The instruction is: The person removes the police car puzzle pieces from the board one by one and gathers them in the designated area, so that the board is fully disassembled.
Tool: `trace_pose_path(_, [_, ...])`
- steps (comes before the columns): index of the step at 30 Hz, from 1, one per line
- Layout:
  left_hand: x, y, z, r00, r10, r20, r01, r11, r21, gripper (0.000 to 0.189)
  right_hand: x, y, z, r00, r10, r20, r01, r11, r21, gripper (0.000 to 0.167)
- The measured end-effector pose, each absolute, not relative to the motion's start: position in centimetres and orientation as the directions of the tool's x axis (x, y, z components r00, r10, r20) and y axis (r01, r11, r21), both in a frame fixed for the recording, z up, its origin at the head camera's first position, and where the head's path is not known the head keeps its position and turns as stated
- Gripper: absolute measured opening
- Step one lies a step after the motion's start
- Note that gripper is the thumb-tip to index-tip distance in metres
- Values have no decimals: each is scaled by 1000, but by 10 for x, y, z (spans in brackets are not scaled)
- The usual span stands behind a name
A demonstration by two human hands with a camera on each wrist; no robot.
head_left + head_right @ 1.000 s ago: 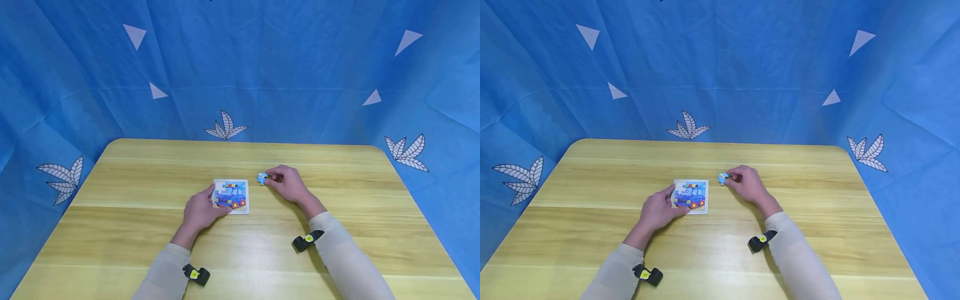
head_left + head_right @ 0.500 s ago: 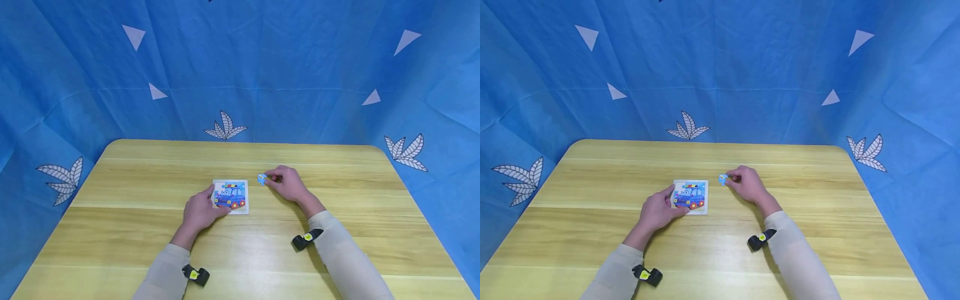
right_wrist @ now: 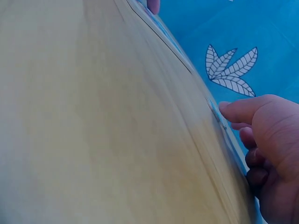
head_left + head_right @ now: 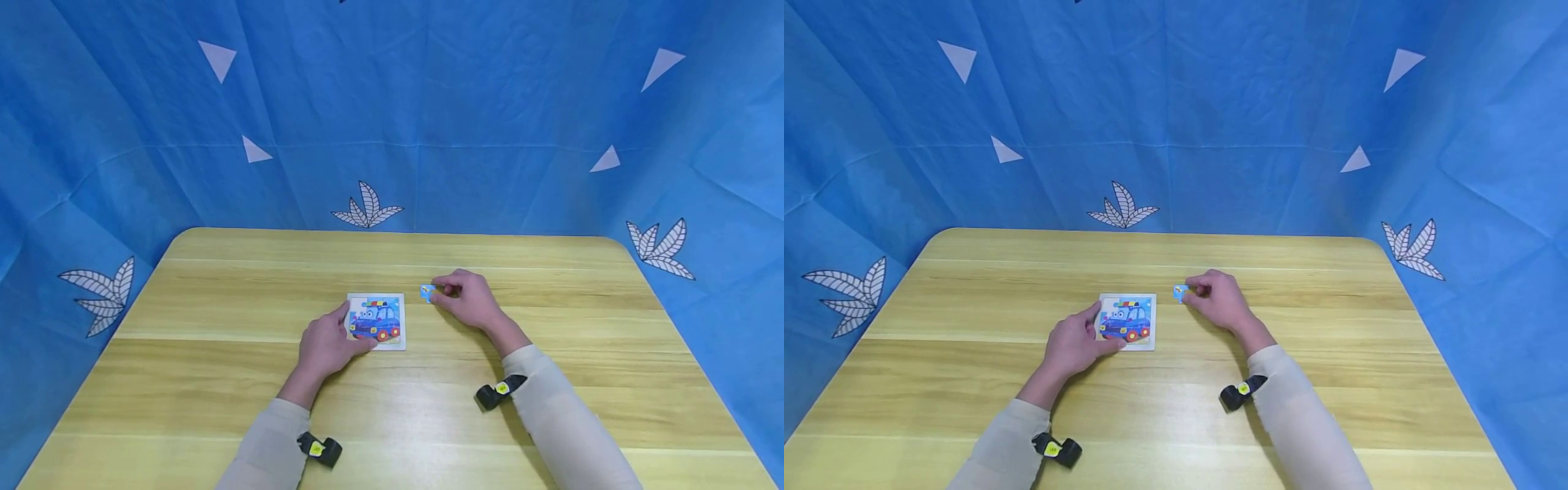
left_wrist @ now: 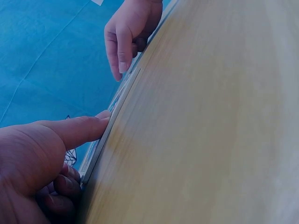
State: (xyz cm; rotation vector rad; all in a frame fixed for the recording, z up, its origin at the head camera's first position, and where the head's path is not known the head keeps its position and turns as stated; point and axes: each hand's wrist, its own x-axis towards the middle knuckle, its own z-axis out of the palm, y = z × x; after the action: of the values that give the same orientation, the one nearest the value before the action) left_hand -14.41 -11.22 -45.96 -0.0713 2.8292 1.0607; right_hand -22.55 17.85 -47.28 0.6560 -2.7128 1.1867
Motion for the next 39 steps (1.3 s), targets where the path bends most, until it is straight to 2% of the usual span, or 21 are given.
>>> trace_pose_path(15, [-144,-111,-460,-993,-6,-117,-81,754,652,101,-210,158,-472,-931,-262,253,-359,543,-759,33])
trace_pose_path(26, [-146,-112,-461,-993,3,-119,-75,762,643,100,-206,137,-471,-902,-309,303,-425,506,-751,35])
trace_pose_path(39, [-146,-112,-462,-994,4,-111,-68,769,635,100,-200,109,-463,-896,-350,274,-421,469,-776,40])
